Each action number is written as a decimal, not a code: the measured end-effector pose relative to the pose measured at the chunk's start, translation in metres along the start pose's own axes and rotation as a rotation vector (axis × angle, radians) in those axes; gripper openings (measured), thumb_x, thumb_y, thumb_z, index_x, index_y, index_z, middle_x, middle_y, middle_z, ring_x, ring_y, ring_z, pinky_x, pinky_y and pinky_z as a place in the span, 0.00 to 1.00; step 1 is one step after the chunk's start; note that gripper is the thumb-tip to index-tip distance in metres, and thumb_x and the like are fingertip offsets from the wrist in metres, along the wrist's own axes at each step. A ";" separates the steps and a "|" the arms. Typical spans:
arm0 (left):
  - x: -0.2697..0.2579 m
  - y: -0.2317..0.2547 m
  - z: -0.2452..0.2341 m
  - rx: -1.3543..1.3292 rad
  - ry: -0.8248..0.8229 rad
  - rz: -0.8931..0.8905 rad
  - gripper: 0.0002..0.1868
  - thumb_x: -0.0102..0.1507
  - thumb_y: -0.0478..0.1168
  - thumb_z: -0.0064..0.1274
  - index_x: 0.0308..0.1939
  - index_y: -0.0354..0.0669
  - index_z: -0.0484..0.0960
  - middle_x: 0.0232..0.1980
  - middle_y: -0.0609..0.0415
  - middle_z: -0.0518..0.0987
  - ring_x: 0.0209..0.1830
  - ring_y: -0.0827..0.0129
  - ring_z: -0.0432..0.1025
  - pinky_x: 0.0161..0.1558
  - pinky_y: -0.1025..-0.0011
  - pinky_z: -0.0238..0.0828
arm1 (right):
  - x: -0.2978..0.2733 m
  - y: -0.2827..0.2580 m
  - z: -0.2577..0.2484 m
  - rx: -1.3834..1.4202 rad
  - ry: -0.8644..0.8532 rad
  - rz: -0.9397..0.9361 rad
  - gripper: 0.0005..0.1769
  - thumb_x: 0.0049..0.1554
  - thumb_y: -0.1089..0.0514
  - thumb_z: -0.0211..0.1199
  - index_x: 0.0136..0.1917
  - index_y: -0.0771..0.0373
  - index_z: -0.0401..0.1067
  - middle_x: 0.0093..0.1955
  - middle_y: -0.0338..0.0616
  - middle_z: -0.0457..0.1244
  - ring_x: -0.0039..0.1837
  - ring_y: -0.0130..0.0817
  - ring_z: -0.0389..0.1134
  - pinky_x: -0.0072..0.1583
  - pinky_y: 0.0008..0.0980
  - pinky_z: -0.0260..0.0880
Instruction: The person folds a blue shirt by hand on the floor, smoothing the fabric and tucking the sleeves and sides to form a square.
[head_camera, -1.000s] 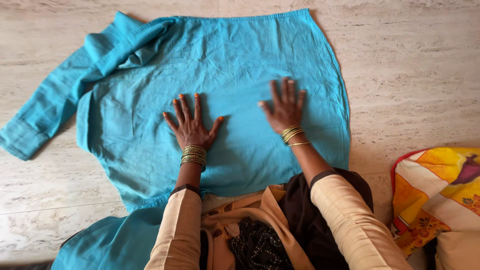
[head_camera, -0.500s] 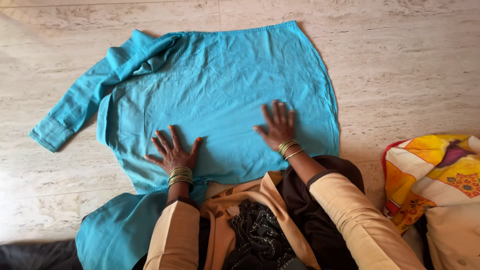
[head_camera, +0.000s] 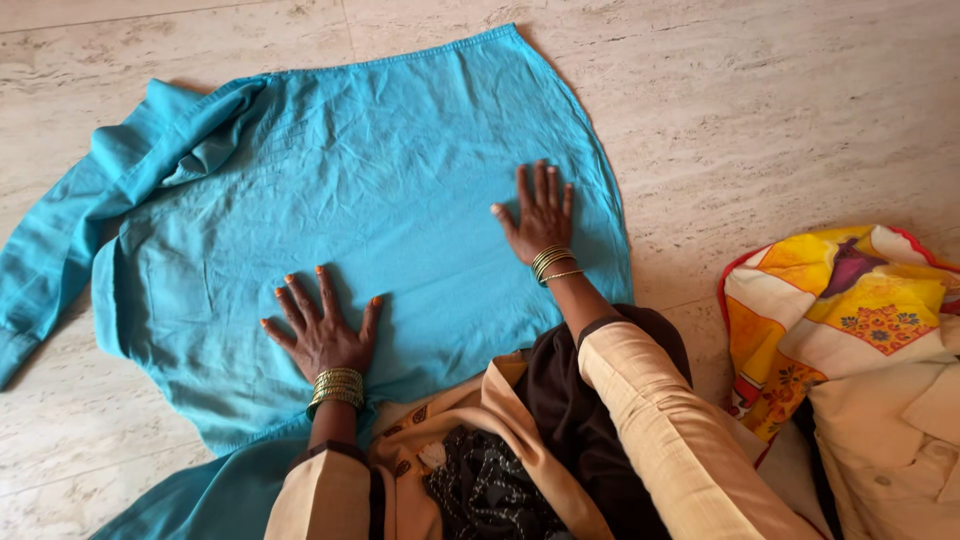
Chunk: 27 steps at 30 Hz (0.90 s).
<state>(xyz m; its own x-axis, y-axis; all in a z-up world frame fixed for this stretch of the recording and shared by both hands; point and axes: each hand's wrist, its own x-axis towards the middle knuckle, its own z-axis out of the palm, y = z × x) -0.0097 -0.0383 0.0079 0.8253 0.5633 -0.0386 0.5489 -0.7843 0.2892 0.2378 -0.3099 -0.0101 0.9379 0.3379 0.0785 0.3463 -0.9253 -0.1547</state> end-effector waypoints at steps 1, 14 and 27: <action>0.001 0.001 -0.001 0.004 0.006 0.004 0.54 0.59 0.82 0.24 0.82 0.60 0.43 0.84 0.42 0.38 0.84 0.49 0.29 0.73 0.36 0.14 | 0.009 0.009 -0.001 -0.002 0.015 0.072 0.50 0.63 0.22 0.34 0.85 0.55 0.40 0.87 0.54 0.33 0.87 0.50 0.31 0.80 0.59 0.25; -0.001 0.001 -0.001 0.016 0.024 0.023 0.55 0.59 0.83 0.22 0.82 0.58 0.45 0.84 0.40 0.40 0.84 0.47 0.30 0.74 0.35 0.15 | 0.055 0.085 -0.012 0.026 0.146 0.194 0.52 0.64 0.22 0.38 0.84 0.64 0.45 0.87 0.60 0.36 0.87 0.54 0.32 0.80 0.62 0.28; -0.002 0.008 -0.005 0.100 0.008 -0.014 0.52 0.61 0.81 0.26 0.82 0.59 0.42 0.84 0.43 0.39 0.84 0.50 0.28 0.73 0.37 0.13 | 0.043 -0.008 -0.014 0.095 0.128 -0.112 0.51 0.65 0.23 0.38 0.84 0.61 0.45 0.86 0.64 0.37 0.86 0.59 0.32 0.78 0.68 0.24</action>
<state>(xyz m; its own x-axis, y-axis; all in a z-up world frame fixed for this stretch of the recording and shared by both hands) -0.0080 -0.0444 0.0155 0.8166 0.5763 -0.0341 0.5712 -0.7980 0.1922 0.2751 -0.2906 0.0082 0.8854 0.4074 0.2236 0.4541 -0.8608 -0.2299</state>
